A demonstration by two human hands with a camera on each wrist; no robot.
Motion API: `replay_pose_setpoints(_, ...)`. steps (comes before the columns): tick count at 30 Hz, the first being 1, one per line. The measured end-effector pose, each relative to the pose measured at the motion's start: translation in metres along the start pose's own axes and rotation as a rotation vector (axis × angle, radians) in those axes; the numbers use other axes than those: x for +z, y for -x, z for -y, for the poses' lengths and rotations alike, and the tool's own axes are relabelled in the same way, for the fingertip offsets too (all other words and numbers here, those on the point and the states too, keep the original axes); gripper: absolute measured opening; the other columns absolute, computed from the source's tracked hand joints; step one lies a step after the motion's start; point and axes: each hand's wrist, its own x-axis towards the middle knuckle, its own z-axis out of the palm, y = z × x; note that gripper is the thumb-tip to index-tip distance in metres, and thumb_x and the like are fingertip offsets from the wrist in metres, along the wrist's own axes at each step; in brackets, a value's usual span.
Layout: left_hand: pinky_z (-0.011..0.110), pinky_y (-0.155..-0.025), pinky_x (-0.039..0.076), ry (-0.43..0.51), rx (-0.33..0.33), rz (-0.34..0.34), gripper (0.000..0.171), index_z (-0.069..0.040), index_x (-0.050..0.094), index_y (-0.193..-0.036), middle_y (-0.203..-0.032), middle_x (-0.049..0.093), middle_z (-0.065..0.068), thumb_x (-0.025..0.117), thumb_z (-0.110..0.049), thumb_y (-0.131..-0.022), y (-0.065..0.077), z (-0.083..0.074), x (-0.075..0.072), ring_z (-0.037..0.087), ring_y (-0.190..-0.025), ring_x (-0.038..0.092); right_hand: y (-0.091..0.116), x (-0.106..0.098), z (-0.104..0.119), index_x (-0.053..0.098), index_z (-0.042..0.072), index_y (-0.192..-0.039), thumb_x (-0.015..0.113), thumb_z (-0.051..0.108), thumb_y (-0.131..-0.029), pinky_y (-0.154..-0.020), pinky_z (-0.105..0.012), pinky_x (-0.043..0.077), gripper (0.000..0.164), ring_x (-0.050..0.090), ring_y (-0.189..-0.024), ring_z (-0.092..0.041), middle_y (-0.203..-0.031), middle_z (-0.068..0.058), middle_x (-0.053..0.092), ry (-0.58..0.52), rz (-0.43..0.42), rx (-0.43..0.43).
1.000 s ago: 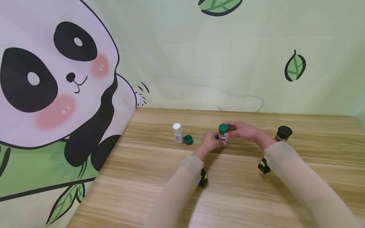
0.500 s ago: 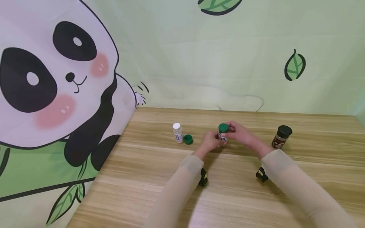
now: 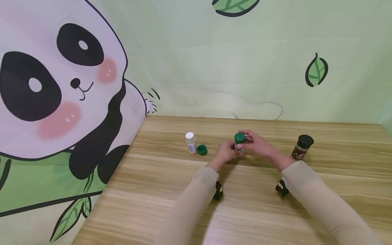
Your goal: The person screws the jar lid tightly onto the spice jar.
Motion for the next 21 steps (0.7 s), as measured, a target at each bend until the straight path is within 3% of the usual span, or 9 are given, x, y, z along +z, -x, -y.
replay_pose_setpoints(5, 0.017, -0.07, 0.043, -0.004, -0.012, 0.005, 0.021, -0.001, 0.076, -0.108, -0.104, 0.078, 0.013, 0.078, -0.012, -0.091, 0.001, -0.002, -0.002, 0.011, -0.08, 0.054, -0.004, -0.019, 0.002, 0.014, -0.003, -0.161, 0.056, 0.009, -0.103, -0.12, -0.065, 0.029, 0.072, 0.029, -0.151, -0.051, -0.159, -0.036, 0.033, 0.092, 0.164, -0.021)
replay_pose_setpoints(9, 0.016, -0.068, 0.043, -0.001, -0.015, 0.013, 0.023, -0.001, 0.076, -0.11, -0.106, 0.078, 0.014, 0.078, -0.013, -0.091, 0.003, -0.004, -0.002, 0.01, -0.078, 0.054, -0.007, -0.027, 0.006, 0.019, -0.001, -0.161, 0.055, 0.01, -0.104, -0.12, -0.065, 0.031, 0.068, 0.032, -0.149, -0.051, -0.159, -0.036, 0.035, 0.115, 0.22, 0.012)
replay_pose_setpoints(16, 0.015, -0.068, 0.042, 0.002, -0.023, 0.016, 0.023, 0.0, 0.075, -0.111, -0.106, 0.078, 0.014, 0.077, -0.013, -0.091, 0.004, -0.004, -0.001, 0.009, -0.078, 0.054, -0.007, -0.024, 0.008, 0.034, -0.007, -0.152, 0.054, 0.009, -0.104, -0.118, -0.059, 0.038, 0.054, 0.043, -0.143, -0.049, -0.148, -0.035, 0.048, 0.115, 0.174, 0.003)
replay_pose_setpoints(21, 0.016, -0.07, 0.044, -0.004, -0.029, 0.015, 0.023, -0.001, 0.075, -0.111, -0.107, 0.078, 0.014, 0.077, -0.014, -0.091, 0.003, -0.004, -0.001, 0.01, -0.08, 0.056, -0.006, -0.012, 0.006, 0.04, -0.009, -0.145, 0.058, 0.008, -0.103, -0.117, -0.058, 0.04, 0.049, 0.049, -0.139, -0.048, -0.144, -0.034, 0.055, 0.102, 0.053, 0.01)
